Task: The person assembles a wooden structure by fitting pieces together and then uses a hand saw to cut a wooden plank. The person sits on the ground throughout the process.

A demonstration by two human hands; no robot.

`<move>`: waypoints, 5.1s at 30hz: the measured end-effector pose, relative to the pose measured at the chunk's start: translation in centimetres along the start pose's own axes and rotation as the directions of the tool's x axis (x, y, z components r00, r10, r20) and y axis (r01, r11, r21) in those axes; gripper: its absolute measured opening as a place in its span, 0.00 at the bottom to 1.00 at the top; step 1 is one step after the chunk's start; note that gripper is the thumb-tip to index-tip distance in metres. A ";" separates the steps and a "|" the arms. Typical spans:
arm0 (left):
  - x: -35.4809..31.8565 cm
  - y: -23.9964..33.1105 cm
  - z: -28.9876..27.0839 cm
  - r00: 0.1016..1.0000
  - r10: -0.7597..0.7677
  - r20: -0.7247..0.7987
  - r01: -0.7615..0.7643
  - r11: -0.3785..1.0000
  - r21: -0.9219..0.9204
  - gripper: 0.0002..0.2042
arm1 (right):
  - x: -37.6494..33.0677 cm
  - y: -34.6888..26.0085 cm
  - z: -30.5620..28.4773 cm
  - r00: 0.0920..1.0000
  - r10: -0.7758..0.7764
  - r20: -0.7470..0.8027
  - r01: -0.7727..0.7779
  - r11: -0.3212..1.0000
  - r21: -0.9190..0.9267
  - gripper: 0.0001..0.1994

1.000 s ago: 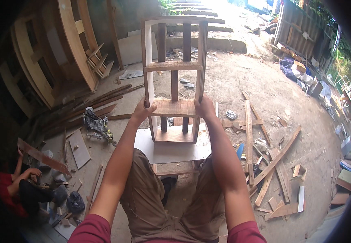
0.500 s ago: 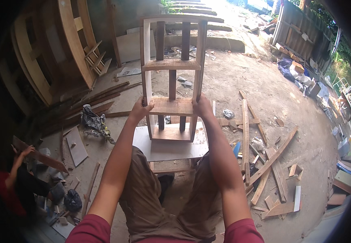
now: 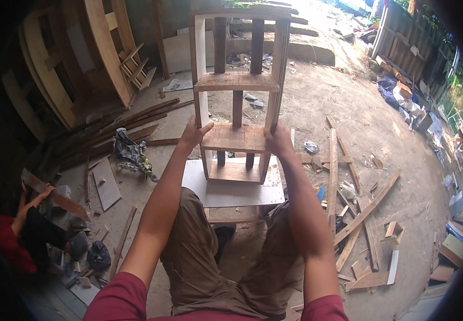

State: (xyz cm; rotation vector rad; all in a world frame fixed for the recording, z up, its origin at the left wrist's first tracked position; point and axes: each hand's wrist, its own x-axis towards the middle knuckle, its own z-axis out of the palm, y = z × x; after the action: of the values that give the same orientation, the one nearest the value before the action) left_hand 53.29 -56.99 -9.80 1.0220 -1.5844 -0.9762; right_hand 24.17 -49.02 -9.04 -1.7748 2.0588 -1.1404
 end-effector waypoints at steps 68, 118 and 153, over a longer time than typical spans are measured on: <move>-2.5 4.1 -0.5 0.999 0.030 0.015 -0.029 0.994 -0.103 0.29 | 0.5 -1.0 -0.8 0.994 0.040 0.100 -0.071 0.942 0.327 0.20; -2.1 2.3 -0.1 0.998 0.054 -0.012 -0.054 0.994 -0.096 0.31 | -0.8 -2.8 -2.2 0.995 0.050 0.090 -0.073 0.959 0.273 0.17; -5.1 6.2 -3.4 0.925 -0.339 0.169 0.245 0.875 0.418 0.20 | 5.5 -15.3 -15.7 0.994 -0.069 -0.081 0.082 0.982 0.168 0.20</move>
State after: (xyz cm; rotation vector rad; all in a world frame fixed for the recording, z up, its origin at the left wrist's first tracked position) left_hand 56.46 -50.56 -4.86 1.5053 -1.9100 -1.0380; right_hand 24.99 -47.25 13.45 -1.7661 1.8819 -1.3804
